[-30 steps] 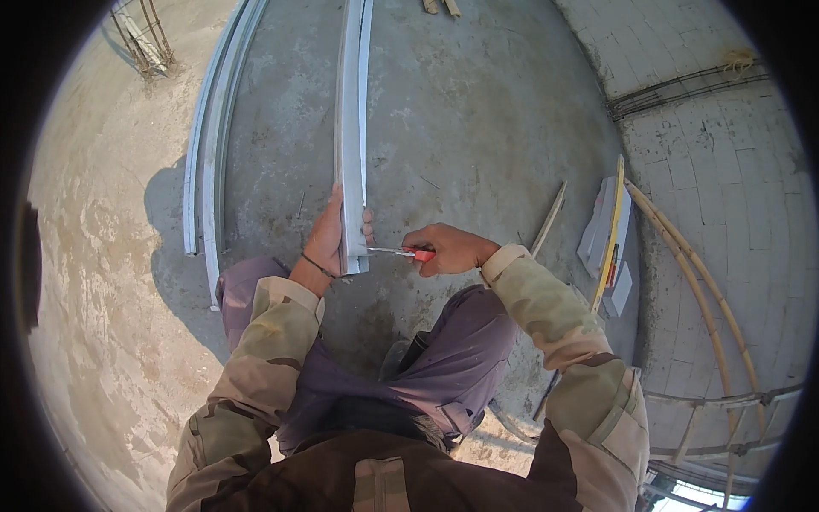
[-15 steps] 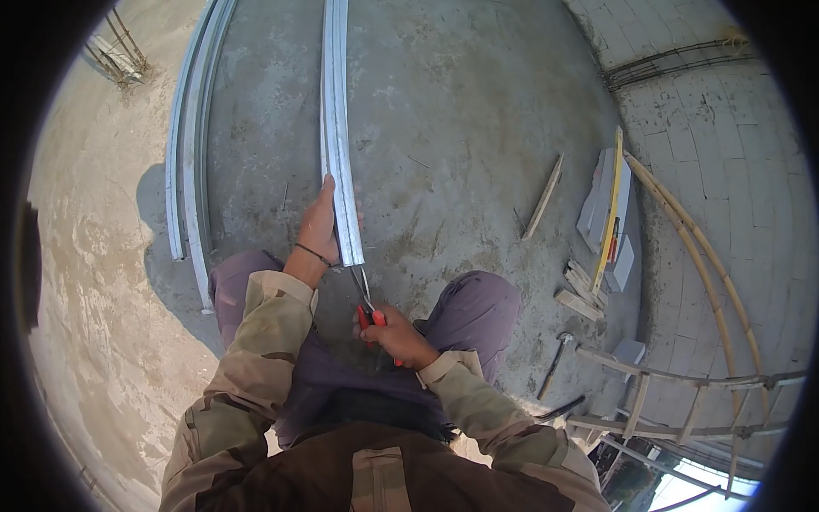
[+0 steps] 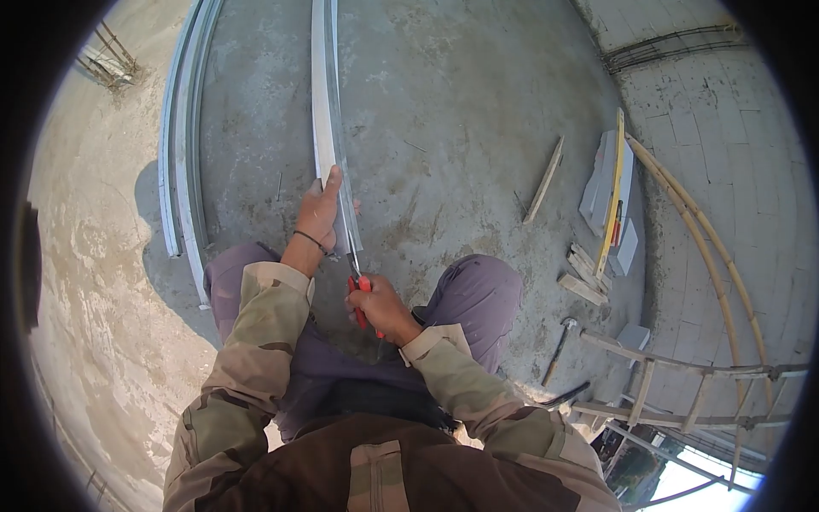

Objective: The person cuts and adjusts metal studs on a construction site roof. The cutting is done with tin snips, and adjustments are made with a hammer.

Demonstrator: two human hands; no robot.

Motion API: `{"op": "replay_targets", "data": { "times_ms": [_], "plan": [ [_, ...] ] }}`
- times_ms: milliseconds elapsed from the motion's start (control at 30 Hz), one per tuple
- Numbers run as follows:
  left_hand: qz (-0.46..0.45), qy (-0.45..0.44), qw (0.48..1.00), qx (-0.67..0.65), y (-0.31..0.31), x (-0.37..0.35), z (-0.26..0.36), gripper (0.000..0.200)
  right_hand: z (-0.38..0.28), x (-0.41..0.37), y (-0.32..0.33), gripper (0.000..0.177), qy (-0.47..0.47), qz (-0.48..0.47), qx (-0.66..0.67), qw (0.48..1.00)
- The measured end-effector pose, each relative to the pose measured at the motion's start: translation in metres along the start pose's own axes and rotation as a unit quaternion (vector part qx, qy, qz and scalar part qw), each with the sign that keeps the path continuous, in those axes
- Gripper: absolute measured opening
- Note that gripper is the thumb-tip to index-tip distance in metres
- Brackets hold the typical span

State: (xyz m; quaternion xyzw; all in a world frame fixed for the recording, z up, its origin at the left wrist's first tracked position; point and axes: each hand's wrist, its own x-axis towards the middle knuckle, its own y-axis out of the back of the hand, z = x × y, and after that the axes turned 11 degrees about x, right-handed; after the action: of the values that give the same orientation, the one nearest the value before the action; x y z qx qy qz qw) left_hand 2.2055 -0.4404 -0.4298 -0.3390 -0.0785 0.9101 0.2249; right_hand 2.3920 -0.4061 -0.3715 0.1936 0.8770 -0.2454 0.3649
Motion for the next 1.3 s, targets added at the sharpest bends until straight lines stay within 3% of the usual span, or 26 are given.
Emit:
{"op": "replay_targets", "data": {
  "times_ms": [300,1133,1300],
  "plan": [
    [0.009,-0.005,1.000,0.023,-0.001,0.007,-0.012,0.069,0.014,0.005,-0.002,0.005,-0.033,0.026,0.080,0.996],
    [0.018,-0.002,0.999,0.028,0.004,0.012,-0.018,0.070,0.020,0.004,-0.009,0.006,-0.030,0.072,0.056,0.995],
    [0.015,-0.010,0.999,0.030,0.004,0.011,-0.020,0.070,0.016,0.013,-0.004,0.006,-0.009,0.041,0.042,0.998]
  ]
}}
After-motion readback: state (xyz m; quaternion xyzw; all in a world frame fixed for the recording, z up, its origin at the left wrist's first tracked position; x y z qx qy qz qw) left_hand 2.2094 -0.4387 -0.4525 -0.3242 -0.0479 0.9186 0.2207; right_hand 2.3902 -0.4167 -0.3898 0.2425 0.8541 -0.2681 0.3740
